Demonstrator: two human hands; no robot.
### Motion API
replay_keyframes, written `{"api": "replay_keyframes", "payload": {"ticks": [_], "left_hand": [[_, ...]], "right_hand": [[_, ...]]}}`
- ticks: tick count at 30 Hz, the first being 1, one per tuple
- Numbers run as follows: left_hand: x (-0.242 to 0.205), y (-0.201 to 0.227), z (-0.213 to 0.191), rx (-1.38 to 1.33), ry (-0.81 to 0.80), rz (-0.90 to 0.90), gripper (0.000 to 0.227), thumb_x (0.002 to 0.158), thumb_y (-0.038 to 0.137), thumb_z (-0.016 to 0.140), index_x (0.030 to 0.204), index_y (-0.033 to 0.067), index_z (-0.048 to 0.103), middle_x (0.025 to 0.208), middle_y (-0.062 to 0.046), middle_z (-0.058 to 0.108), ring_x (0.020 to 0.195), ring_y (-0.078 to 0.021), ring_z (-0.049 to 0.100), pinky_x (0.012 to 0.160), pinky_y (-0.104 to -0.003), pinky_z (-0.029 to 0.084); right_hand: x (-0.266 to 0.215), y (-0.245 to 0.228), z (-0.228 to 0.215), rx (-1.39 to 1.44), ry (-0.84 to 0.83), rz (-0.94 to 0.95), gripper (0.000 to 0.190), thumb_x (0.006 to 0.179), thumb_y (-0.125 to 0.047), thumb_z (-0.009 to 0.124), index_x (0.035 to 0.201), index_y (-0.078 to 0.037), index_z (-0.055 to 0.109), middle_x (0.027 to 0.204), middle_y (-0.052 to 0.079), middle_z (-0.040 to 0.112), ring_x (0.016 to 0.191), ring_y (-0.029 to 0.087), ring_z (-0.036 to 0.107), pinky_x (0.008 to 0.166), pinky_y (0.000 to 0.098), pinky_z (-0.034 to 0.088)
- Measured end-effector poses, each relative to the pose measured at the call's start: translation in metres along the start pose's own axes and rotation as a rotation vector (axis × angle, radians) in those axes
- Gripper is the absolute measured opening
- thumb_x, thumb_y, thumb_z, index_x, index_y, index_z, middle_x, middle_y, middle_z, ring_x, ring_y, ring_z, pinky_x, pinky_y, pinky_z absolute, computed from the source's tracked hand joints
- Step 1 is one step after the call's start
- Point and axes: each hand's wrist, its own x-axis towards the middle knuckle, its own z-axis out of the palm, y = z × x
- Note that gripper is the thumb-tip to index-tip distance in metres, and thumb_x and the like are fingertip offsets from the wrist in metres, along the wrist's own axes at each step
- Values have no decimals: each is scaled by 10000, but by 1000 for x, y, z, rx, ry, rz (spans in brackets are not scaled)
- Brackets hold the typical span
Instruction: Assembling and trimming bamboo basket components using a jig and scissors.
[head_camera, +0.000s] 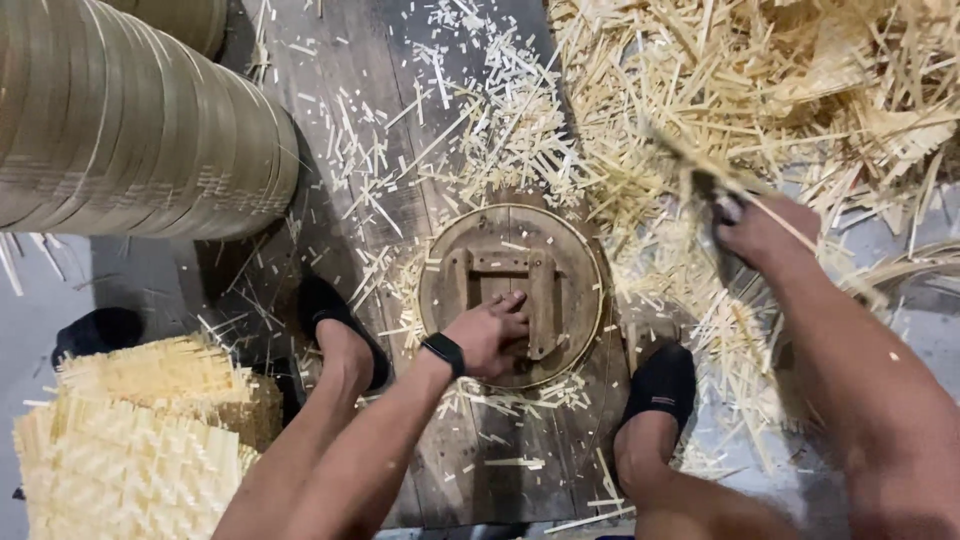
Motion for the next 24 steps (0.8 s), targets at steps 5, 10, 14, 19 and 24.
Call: {"api": "replay_keyframes", "payload": {"ticks": [5,10,14,19,24], "left_hand": [[59,-64,-8,-362,353,-305,254,970,333,675,1134,168,776,1166,-93,775,966,-234,759,901,-385,611],[131,-94,-31,-21,821,17,201,924,293,746,1004,121,813,965,-134,780,876,-299,724,818,-444,585],[158,-93,-46,-402,459,-204,214,847,348,798,919,147,823,867,-124,788,782,-271,731,778,-412,585],[174,-97,-28,-645,323,-370,248,775,391,829,793,144,819,796,-115,806,733,-240,757,750,-383,596],[162,-107,-1,-176,810,-133,289,744,454,875,785,170,842,751,-145,713,739,-349,661,674,-503,535]], "right_hand": [[45,53,112,148,263,177,788,841,-530,789,1263,110,609,1208,317,599,1106,454,604,949,519,494],[-40,-58,81,952,54,212,334,1013,-91,594,1316,39,650,1184,243,678,850,352,675,630,452,582],[-57,-121,110,984,-78,-62,328,920,-298,759,1092,-18,745,914,141,786,763,173,740,714,334,587],[-62,-131,93,1132,-179,43,343,905,-309,768,997,21,777,775,162,761,626,202,681,580,365,545],[-69,-137,92,908,79,6,316,897,-323,773,944,-14,816,713,88,732,576,140,666,589,321,520]]}}
